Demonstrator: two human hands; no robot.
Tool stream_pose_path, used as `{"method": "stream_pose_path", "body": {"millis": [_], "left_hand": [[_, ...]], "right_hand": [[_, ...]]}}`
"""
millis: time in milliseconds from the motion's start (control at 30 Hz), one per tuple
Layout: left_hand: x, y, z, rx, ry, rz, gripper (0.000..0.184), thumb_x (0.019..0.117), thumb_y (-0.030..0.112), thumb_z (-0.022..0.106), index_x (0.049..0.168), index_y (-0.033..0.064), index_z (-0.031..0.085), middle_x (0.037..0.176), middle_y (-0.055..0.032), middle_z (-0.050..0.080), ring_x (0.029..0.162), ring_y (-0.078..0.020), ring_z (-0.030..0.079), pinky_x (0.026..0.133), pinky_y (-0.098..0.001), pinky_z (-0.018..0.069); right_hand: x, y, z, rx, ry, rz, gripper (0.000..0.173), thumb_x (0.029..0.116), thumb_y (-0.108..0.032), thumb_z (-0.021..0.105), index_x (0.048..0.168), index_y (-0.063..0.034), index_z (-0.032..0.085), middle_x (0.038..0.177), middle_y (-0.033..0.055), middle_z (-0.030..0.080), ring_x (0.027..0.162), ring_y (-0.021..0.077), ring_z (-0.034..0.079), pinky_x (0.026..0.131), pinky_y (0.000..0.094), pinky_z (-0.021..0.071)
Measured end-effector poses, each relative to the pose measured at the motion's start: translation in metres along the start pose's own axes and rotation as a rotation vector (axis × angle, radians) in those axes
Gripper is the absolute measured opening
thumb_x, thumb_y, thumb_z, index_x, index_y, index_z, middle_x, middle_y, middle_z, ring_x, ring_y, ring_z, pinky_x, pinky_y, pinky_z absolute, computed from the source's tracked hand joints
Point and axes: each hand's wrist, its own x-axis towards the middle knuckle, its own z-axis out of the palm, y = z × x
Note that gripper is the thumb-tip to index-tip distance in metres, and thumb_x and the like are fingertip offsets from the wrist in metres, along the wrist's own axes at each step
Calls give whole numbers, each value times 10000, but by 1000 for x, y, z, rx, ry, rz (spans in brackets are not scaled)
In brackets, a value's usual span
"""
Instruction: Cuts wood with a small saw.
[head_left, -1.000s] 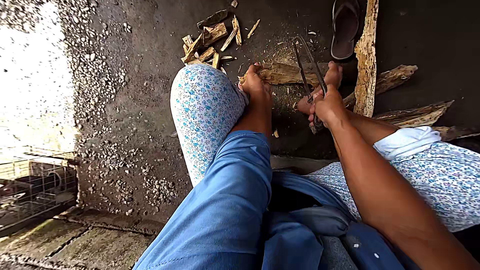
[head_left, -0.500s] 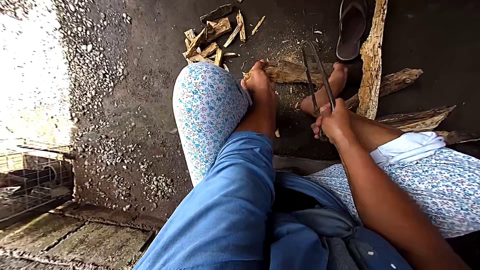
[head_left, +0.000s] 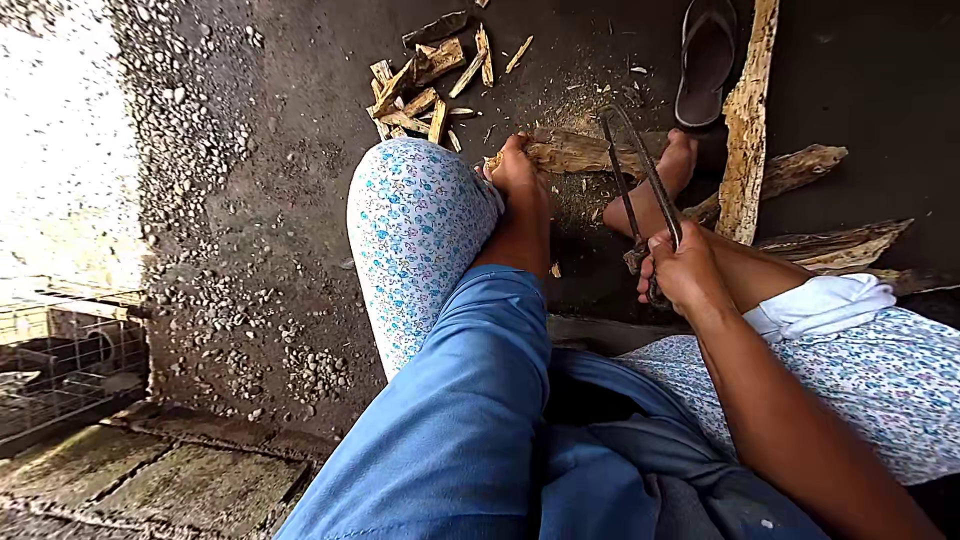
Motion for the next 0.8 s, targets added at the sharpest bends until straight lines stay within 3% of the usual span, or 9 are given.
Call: {"method": "stream_pose_path", "body": {"millis": [133,233,333,400,500,600,700,800], "left_hand": [[-9,2,1,3,-15,-14,424,908,3,683,1277,10,473,964,-137,625,828,-217,653,731,-400,596],[-18,2,6,8,10,8,452,877,-11,699,1275,1,484,990,-150,625,858,-231,651,731,-407,590],[-26,6,17,34,25,15,461,897,-16,684,1304,-18,468,1010,-168,629,855,-228,656,738,-385,594],[-27,9,13,103,26,6,501,933,-22,641,1372,-22,401,1029,-154,601,843,-196,645,748,-337,589],[-11,-3,10,25,31,10,496,896,-15,688,1323,-14,435,995,-170,636,846,-239,671,734,-399,606],[-7,0,5,44,5,-19,437,897,13,695,1280,-9,485,983,-159,639,850,-238,668,737,-408,603],[-14,-2,-3,57,4,-14,517,905,22,689,1361,1,446,1058,-166,622,905,-246,653,766,-424,595],[-20,-5,-4,67,-54,64,479,942,116,726,1340,-7,490,1083,-177,641,953,-257,666,818,-438,599]], "right_hand": [[87,-48,27,-149,60,-89,400,1098,-212,447,1453,-40,384,821,143,583,527,214,597,503,404,556],[104,-67,30,-161,97,-123,367,1092,-217,440,1421,-56,432,821,108,615,540,166,595,546,353,553],[62,-36,19,-19,58,-123,367,1119,-252,413,1426,-54,384,724,93,555,478,187,569,467,389,551],[8,4,2,19,-13,-41,319,1135,-277,388,1384,-79,365,702,84,534,490,213,592,477,416,575],[-20,18,-14,26,-8,-6,235,1133,-212,403,1293,-40,402,666,63,524,479,180,598,479,369,584],[32,-7,-1,-2,-2,-32,277,1122,-209,416,1342,-42,395,700,74,533,486,187,584,481,388,565],[89,-45,17,-163,34,-86,391,1098,-225,442,1431,-22,407,786,132,586,492,192,572,480,382,543],[104,-54,6,-116,12,-60,428,1098,-239,464,1492,-92,385,771,112,590,503,185,573,486,370,535]]}}
